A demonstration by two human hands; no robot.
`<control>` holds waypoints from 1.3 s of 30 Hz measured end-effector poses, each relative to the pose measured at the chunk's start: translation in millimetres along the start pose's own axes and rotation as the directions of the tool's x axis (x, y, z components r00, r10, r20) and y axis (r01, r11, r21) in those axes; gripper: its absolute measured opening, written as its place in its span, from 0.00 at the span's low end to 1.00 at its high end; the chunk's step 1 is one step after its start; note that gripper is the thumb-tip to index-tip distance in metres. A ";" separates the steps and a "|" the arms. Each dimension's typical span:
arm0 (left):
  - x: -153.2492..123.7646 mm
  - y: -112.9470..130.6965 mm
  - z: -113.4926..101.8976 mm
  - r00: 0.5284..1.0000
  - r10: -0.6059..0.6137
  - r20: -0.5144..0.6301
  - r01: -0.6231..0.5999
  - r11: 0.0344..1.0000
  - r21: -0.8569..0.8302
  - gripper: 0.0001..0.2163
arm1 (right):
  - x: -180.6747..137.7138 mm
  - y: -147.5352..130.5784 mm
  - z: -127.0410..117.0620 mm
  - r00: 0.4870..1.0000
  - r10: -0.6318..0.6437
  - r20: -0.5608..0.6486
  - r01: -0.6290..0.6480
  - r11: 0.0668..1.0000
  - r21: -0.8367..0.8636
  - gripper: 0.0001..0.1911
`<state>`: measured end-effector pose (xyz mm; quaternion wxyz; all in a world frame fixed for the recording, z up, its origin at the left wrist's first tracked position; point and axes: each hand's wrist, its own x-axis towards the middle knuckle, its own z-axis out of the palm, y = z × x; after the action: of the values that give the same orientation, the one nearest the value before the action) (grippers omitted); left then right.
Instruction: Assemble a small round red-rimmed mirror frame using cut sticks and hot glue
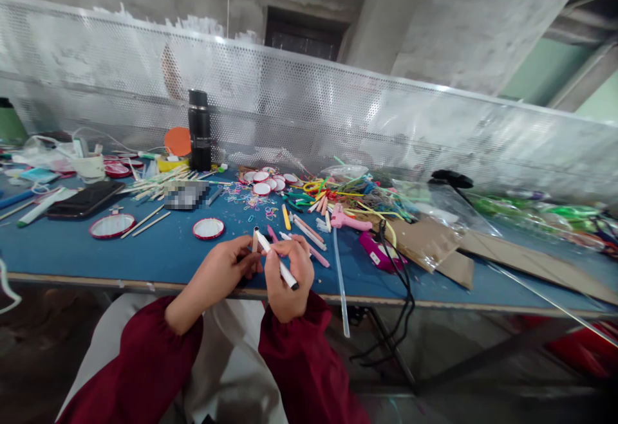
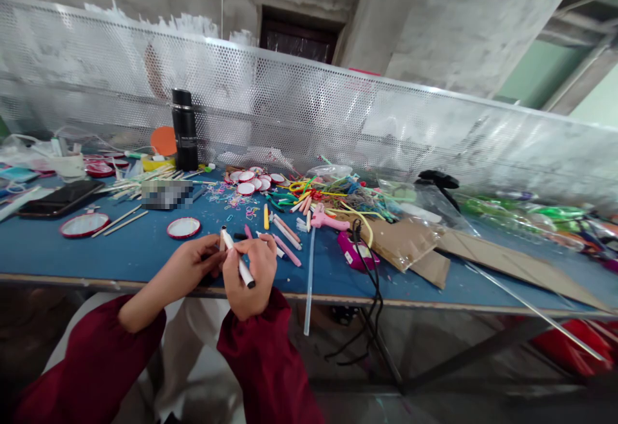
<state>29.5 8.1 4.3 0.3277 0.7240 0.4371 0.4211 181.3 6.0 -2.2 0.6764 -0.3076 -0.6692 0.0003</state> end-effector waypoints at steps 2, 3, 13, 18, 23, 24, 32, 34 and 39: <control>-0.1 0.4 0.0 1.000 0.001 0.000 -0.001 1.000 -0.002 0.05 | 0.0 -0.1 -0.1 1.000 0.004 0.000 -0.004 1.000 0.002 0.04; -0.3 0.5 0.0 1.000 0.001 0.001 -0.001 1.000 0.001 0.05 | 0.0 -0.2 -0.2 1.000 0.008 -0.003 -0.008 1.000 0.003 0.04; -0.2 0.3 0.1 1.000 -0.003 -0.003 0.003 1.000 0.006 0.06 | -0.3 0.3 0.2 1.000 0.007 -0.014 -0.007 1.000 -0.002 0.05; 0.0 0.8 0.0 1.000 0.002 -0.008 -0.002 1.000 -0.003 0.06 | -0.5 -0.4 0.1 1.000 0.013 -0.024 -0.014 1.000 -0.020 0.05; 0.4 -0.4 0.5 1.000 -0.006 -0.012 0.006 1.000 -0.003 0.06 | -0.5 -1.4 -0.7 1.000 0.024 -0.020 -0.025 1.000 -0.003 0.05; 0.5 -0.8 0.6 1.000 -0.005 -0.013 0.005 1.000 -0.005 0.06 | -0.6 -1.4 -0.8 0.999 0.030 -0.016 -0.030 1.000 0.000 0.05; 0.2 -2.4 0.6 1.000 -0.004 -0.001 0.004 1.000 -0.021 0.05 | -0.2 -1.8 -0.8 1.000 0.015 -0.017 -0.014 1.000 0.013 0.05; -0.1 -2.0 0.6 1.000 -0.005 -0.003 0.005 1.000 -0.021 0.05 | 0.0 -2.1 -0.7 1.000 0.012 -0.015 -0.012 1.000 0.012 0.05; -0.5 -0.3 0.6 1.000 0.006 -0.011 -0.006 1.000 -0.007 0.05 | 0.8 -3.0 -0.8 1.000 0.010 -0.009 -0.010 1.000 0.012 0.05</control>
<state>29.8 7.7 3.5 0.3267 0.7219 0.4353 0.4274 180.9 3.6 -0.2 0.6812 -0.3070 -0.6646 0.0065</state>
